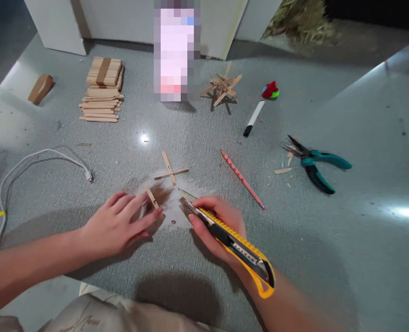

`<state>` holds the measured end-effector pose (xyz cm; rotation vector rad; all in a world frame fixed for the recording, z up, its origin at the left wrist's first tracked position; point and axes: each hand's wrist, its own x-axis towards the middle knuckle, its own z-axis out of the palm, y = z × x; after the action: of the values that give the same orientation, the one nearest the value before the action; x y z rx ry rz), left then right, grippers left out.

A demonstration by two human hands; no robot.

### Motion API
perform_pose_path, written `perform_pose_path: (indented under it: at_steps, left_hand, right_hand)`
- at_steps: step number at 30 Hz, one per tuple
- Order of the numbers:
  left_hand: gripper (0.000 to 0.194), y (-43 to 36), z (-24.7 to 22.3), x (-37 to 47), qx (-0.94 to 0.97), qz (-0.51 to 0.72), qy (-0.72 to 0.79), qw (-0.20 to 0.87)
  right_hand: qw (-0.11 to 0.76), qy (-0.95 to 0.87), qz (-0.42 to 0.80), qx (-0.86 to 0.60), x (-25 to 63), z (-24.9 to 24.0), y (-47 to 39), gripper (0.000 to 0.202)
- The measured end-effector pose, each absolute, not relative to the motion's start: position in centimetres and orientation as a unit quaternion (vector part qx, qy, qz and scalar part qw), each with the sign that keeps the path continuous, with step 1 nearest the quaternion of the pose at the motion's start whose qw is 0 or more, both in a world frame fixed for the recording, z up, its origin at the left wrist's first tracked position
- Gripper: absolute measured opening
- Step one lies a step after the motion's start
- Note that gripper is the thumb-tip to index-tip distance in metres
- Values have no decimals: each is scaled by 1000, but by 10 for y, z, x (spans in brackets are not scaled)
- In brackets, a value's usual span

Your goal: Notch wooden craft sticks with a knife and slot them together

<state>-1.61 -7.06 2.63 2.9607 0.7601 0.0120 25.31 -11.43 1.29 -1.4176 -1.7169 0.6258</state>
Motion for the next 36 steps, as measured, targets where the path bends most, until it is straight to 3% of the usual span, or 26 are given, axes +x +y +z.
perform_pose_path:
  at_steps: [4, 11, 15, 28, 36]
  left_hand:
    - [57, -80, 18, -8, 965, 36, 251, 68]
    - [21, -59, 17, -15, 976, 111, 187, 19]
    - [22, -50, 24, -15, 977, 107, 183, 20]
    - [27, -51, 7, -7, 944, 137, 238, 180]
    - [22, -53, 3, -6, 941, 186, 214, 186]
  right_hand:
    - [394, -712, 220, -539, 255, 10, -113, 13]
    - [369, -765, 178, -497, 253, 9, -111, 33]
    - [366, -778, 170, -482, 239, 14, -115, 37]
    - [346, -790, 182, -472, 207, 3, -116, 47]
    - [332, -811, 178, -447, 212, -2, -117, 53]
